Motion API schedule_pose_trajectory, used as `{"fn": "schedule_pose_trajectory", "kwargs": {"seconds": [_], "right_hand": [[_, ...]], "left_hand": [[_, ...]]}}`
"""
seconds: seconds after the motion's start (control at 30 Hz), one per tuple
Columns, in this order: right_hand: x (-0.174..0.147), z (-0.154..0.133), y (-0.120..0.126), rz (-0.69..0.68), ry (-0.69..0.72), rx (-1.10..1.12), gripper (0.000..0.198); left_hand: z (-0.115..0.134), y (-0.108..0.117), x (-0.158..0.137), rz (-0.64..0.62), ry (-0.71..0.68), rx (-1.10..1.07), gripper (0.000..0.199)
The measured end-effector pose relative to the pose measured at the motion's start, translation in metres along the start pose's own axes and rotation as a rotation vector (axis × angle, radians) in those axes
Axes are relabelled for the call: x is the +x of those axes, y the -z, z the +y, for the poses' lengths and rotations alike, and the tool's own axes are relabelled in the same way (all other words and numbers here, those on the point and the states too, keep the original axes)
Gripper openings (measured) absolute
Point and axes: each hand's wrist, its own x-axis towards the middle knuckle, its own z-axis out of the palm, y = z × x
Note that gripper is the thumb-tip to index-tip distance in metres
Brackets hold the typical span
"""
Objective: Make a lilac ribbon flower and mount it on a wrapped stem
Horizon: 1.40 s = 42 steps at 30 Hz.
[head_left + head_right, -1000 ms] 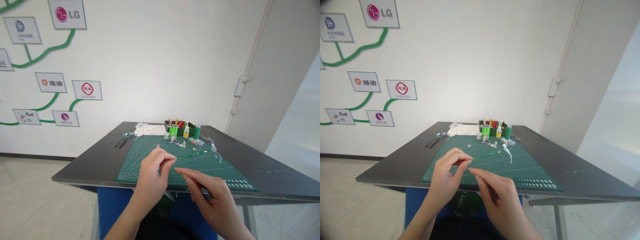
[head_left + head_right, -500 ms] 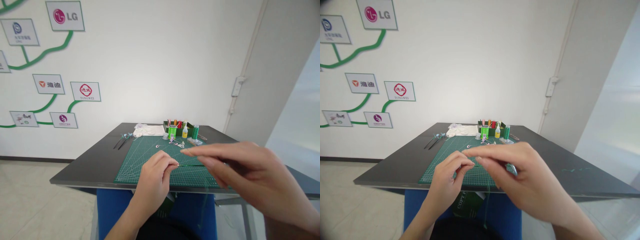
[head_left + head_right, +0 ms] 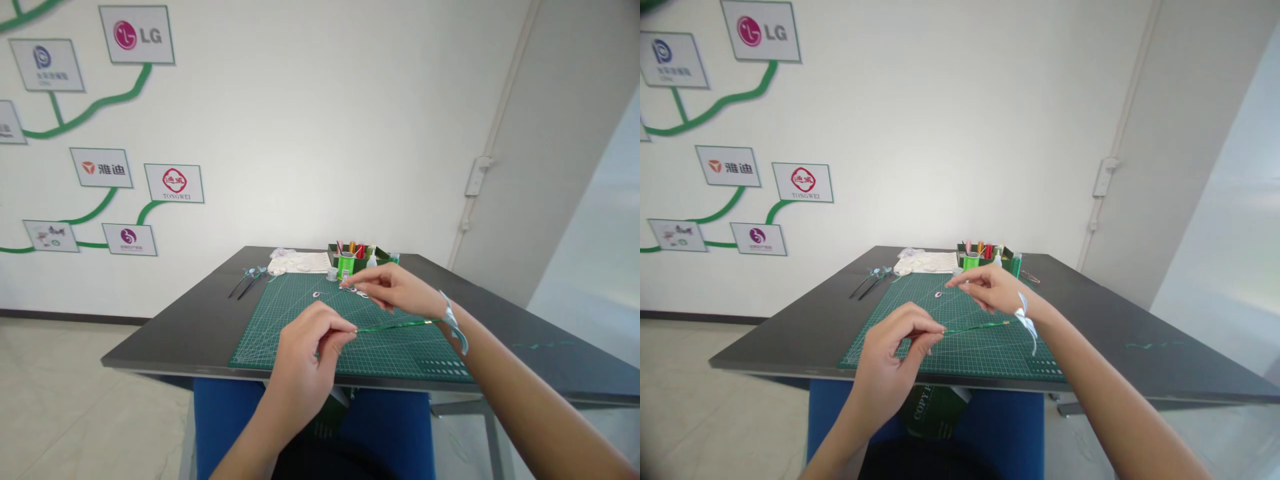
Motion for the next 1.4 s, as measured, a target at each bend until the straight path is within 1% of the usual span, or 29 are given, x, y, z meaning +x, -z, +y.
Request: {"fn": "schedule_pose_trajectory", "kwargs": {"seconds": [0.1,0.2,0.3,0.4,0.53,0.6,0.63,0.67,0.73,0.8,0.83,0.87,0.93,0.97,1.03,1.07,1.13,1.17,1.2,1.23,1.3,1.4], "right_hand": [[-0.011,0.029,-0.018,-0.121,-0.069,0.073,0.048],[-0.027,0.049,-0.035,-0.166,-0.107,0.122,0.049],[-0.042,0.062,-0.043,-0.181,-0.108,0.148,0.051],[-0.053,0.069,-0.046,-0.165,-0.122,0.166,0.052],[-0.066,0.076,-0.046,-0.063,-0.163,0.168,0.049],[-0.071,0.082,-0.043,-0.038,-0.19,0.145,0.05],[-0.073,0.086,-0.039,-0.04,-0.223,0.117,0.05],[-0.075,0.09,-0.035,-0.035,-0.288,0.055,0.049],[-0.079,0.1,-0.024,0.032,-0.489,-0.149,0.042],[-0.084,0.107,-0.01,0.159,-0.698,-0.385,0.033],[-0.086,0.109,-0.004,0.237,-0.776,-0.484,0.031],[-0.088,0.109,0.0,0.311,-0.829,-0.56,0.032],[-0.092,0.101,0.004,0.422,-0.884,-0.666,0.036],[-0.093,0.093,0.001,0.463,-0.88,-0.7,0.039],[-0.094,0.069,-0.013,0.517,-0.773,-0.696,0.041],[-0.093,0.055,-0.024,0.572,-0.612,-0.638,0.039],[-0.089,0.025,-0.05,0.641,-0.261,-0.42,0.036],[-0.086,0.011,-0.064,0.659,-0.143,-0.315,0.036],[-0.083,-0.001,-0.078,0.668,-0.057,-0.223,0.036],[-0.079,-0.011,-0.09,0.663,-0.005,-0.141,0.038],[-0.073,-0.022,-0.111,0.621,0.022,0.008,0.046],[-0.065,-0.021,-0.131,0.601,0.029,0.191,0.052]], "left_hand": [[-0.006,0.0,0.001,0.029,0.088,-0.081,0.018],[-0.015,-0.001,0.003,0.046,0.214,-0.178,0.015],[-0.024,-0.004,0.005,0.079,0.321,-0.251,0.01],[-0.029,-0.005,0.007,0.098,0.372,-0.304,0.009],[-0.033,-0.004,0.009,0.115,0.39,-0.362,0.01],[-0.034,-0.004,0.01,0.112,0.412,-0.399,0.013],[-0.035,-0.004,0.01,0.111,0.424,-0.414,0.015],[-0.036,-0.004,0.01,0.112,0.436,-0.425,0.017],[-0.036,-0.003,0.009,0.116,0.455,-0.441,0.02],[-0.035,-0.001,0.009,0.124,0.46,-0.451,0.02],[-0.034,-0.001,0.009,0.125,0.461,-0.453,0.02],[-0.033,0.0,0.009,0.125,0.46,-0.454,0.019],[-0.031,-0.001,0.009,0.119,0.458,-0.454,0.017],[-0.029,-0.001,0.009,0.115,0.456,-0.454,0.017],[-0.027,-0.003,0.008,0.105,0.454,-0.458,0.015],[-0.025,-0.005,0.007,0.1,0.452,-0.459,0.015],[-0.023,-0.006,0.006,0.092,0.453,-0.451,0.015],[-0.022,-0.007,0.006,0.089,0.455,-0.441,0.016],[-0.021,-0.007,0.005,0.086,0.456,-0.43,0.017],[-0.02,-0.007,0.005,0.086,0.454,-0.419,0.018],[-0.019,-0.006,0.004,0.081,0.443,-0.409,0.018],[-0.019,-0.003,0.003,0.076,0.42,-0.395,0.017]]}}
